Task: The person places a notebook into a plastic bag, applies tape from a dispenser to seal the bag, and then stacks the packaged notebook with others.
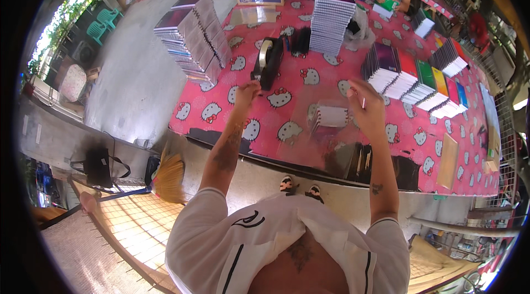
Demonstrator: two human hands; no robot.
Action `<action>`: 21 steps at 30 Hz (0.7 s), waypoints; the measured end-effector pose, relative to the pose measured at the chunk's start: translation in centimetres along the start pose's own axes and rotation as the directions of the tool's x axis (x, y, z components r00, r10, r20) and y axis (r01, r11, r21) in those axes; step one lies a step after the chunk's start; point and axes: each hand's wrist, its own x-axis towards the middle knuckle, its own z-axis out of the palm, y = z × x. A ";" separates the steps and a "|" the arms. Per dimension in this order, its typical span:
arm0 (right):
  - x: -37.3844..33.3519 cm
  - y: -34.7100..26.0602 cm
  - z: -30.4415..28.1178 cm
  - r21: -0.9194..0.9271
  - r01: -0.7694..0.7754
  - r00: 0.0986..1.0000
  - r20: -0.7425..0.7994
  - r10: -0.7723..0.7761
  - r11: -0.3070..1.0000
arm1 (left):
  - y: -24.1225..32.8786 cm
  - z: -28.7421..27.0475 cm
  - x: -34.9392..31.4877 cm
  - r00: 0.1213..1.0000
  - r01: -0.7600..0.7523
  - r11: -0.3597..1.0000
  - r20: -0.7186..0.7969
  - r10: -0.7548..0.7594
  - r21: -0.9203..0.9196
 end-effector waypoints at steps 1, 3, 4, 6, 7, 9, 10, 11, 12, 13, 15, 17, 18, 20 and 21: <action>-0.2 -0.6 0.4 -0.027 0.057 0.998 -0.030 -0.058 0.998 | 0.2 -0.7 -0.1 0.998 -0.061 0.978 0.001 0.062 0.201; -2.5 -0.6 0.9 -0.183 0.163 0.987 0.019 -0.162 0.970 | 2.6 -1.8 -0.7 0.996 -0.091 0.778 0.053 0.074 0.622; -3.2 -1.0 1.1 -0.253 0.223 0.975 0.041 -0.220 0.941 | 4.6 -2.5 -0.9 0.992 -0.121 0.607 0.080 0.094 0.786; -3.8 -3.1 2.6 -0.354 0.225 0.972 0.147 -0.183 0.908 | 4.0 -4.2 -1.7 0.906 -0.408 0.776 0.320 0.277 0.482; -4.4 -3.7 3.0 -0.411 0.219 0.968 0.202 -0.146 0.885 | 3.3 -2.8 -2.7 0.826 -0.467 0.870 0.428 0.366 0.156; -5.0 -1.6 2.7 -0.462 0.188 0.974 0.204 -0.102 0.867 | 8.3 5.1 -8.8 0.664 -0.403 0.915 0.689 0.289 0.005; -4.7 -1.6 3.2 -0.451 0.212 0.968 0.221 -0.122 0.867 | 9.1 6.0 -10.2 0.605 -0.392 0.919 0.740 0.294 -0.045; -4.4 -1.7 3.6 -0.400 0.199 0.963 0.249 -0.103 0.895 | 9.5 6.9 -11.0 0.538 -0.371 0.924 0.788 0.298 -0.096; -4.2 -1.9 3.8 -0.353 0.179 0.958 0.276 -0.081 0.918 | 10.3 8.0 -11.7 0.529 -0.364 0.929 0.808 0.260 -0.062; -4.2 -1.8 3.9 -0.306 0.151 0.951 0.304 -0.054 0.940 | 11.0 9.2 -12.3 0.518 -0.353 0.935 0.827 0.218 -0.025; -4.1 -1.8 4.1 -0.333 0.152 0.950 0.308 -0.045 0.931 | 11.1 10.2 -11.9 0.460 -0.459 0.888 0.845 0.273 -0.037; -3.3 -1.7 3.6 -0.344 0.181 0.936 0.347 -0.055 0.921 | 10.5 9.7 -10.2 0.342 -0.667 0.736 0.828 0.443 -0.118; -2.7 -1.1 2.7 -0.351 0.191 0.924 0.380 -0.046 0.917 | 10.9 9.9 -10.3 0.329 -0.683 0.722 0.836 0.439 -0.111; -1.3 -0.1 -0.1 -0.259 0.158 0.952 0.295 -0.078 0.953 | 12.6 10.5 -10.9 0.300 -0.717 0.690 0.849 0.434 -0.099; -0.4 0.1 -1.6 -0.139 0.139 0.979 0.172 -0.114 0.981 | 12.7 10.3 -11.1 0.329 -0.736 0.673 0.831 0.449 -0.072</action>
